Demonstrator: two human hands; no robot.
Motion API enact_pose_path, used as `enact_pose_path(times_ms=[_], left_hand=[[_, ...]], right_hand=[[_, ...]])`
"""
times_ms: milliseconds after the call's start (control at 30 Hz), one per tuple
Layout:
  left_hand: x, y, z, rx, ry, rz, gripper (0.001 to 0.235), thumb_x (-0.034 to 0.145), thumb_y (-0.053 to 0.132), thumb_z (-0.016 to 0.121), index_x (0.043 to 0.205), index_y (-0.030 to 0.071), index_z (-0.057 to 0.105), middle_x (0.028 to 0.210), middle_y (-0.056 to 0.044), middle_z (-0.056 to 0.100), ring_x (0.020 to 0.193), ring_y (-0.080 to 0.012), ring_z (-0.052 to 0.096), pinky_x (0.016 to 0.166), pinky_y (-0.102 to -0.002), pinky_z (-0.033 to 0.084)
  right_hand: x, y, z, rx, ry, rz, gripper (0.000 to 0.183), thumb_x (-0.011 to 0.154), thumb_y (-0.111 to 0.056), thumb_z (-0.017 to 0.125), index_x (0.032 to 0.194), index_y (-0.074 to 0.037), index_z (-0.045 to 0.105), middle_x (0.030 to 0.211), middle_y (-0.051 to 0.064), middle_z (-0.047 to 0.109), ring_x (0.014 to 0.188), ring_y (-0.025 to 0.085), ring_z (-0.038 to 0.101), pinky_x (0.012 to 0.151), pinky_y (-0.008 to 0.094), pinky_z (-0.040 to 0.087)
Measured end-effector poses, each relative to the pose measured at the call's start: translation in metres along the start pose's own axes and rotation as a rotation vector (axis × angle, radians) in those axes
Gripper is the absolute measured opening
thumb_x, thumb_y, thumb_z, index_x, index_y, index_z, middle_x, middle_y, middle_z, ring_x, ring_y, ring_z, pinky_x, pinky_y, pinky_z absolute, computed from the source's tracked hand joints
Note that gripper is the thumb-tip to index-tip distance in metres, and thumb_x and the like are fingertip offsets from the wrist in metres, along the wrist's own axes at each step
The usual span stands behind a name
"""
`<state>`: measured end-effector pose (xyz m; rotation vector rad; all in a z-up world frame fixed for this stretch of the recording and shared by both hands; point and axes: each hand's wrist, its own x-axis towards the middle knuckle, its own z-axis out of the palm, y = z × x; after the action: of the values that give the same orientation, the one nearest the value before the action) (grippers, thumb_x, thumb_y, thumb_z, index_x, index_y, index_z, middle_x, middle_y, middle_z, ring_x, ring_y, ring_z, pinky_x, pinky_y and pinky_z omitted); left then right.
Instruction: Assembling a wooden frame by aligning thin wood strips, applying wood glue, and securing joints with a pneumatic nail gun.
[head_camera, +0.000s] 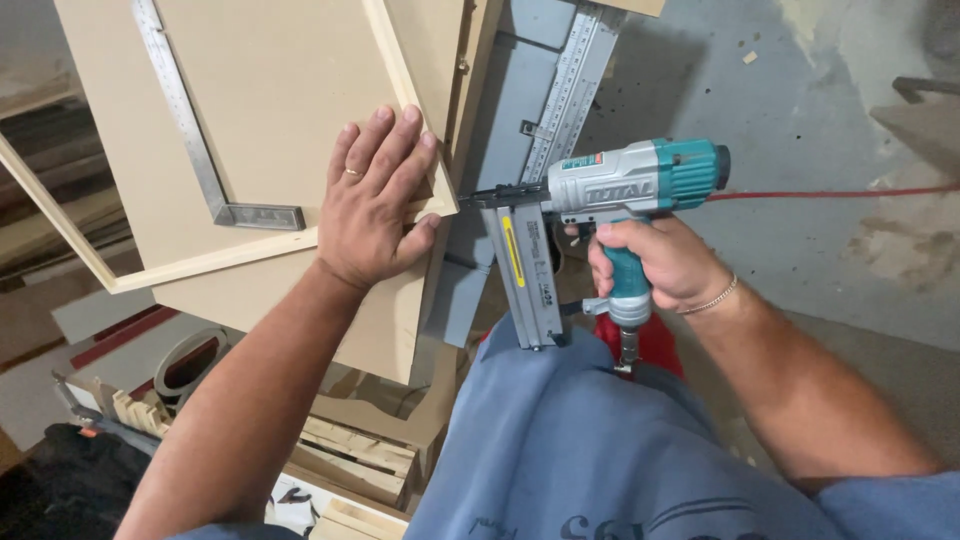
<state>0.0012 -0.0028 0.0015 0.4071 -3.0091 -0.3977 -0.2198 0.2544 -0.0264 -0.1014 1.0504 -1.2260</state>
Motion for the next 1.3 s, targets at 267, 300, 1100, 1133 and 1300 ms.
enact_pose_path(times_ms=[267,300,1100,1133,1300], left_hand=[[-0.002,-0.003,0.004,0.017,0.002,0.015,0.076,0.099,0.065,0.039,0.155,0.015,0.053,0.163,-0.009,0.045,0.151,-0.0321,0.036,0.125,-0.049,0.018],[-0.003,-0.002,0.003,0.016,0.002,0.015,0.076,0.099,0.065,0.039,0.155,0.015,0.053,0.163,-0.009,0.045,0.151,-0.0321,0.036,0.125,-0.049,0.018],[0.003,0.005,-0.012,-0.008,-0.097,0.018,0.078,0.105,0.061,0.029,0.158,0.007,0.049,0.165,-0.015,0.039,0.156,-0.0341,0.029,0.129,-0.051,0.014],[0.003,0.005,-0.013,-0.012,-0.103,0.015,0.079,0.104,0.062,0.03,0.158,0.007,0.049,0.165,-0.015,0.039,0.156,-0.0344,0.029,0.129,-0.051,0.014],[0.003,0.005,-0.013,-0.002,-0.125,0.007,0.084,0.102,0.067,0.031,0.159,0.007,0.047,0.166,-0.014,0.037,0.156,-0.0338,0.026,0.13,-0.051,0.013]], right_hand=[[0.001,0.007,-0.004,0.042,-0.006,0.052,0.045,0.093,-0.025,0.056,0.057,0.002,0.058,0.046,0.016,0.055,0.045,0.024,0.062,0.05,0.032,0.053],[0.0,0.005,-0.002,0.043,-0.005,0.053,0.045,0.093,-0.025,0.056,0.057,0.002,0.058,0.046,0.016,0.055,0.045,0.024,0.062,0.05,0.032,0.053],[0.008,-0.005,-0.012,0.01,-0.084,0.172,0.028,0.096,-0.018,0.052,0.071,-0.005,0.058,0.059,0.008,0.058,0.05,0.022,0.059,0.057,0.039,0.055],[0.008,-0.007,-0.012,-0.019,-0.098,0.162,0.032,0.095,-0.019,0.052,0.066,-0.005,0.059,0.058,0.008,0.059,0.051,0.021,0.06,0.058,0.038,0.056],[0.009,-0.004,-0.014,0.0,-0.103,0.148,0.029,0.096,-0.017,0.052,0.07,-0.005,0.06,0.059,0.007,0.059,0.051,0.02,0.059,0.057,0.037,0.056]])
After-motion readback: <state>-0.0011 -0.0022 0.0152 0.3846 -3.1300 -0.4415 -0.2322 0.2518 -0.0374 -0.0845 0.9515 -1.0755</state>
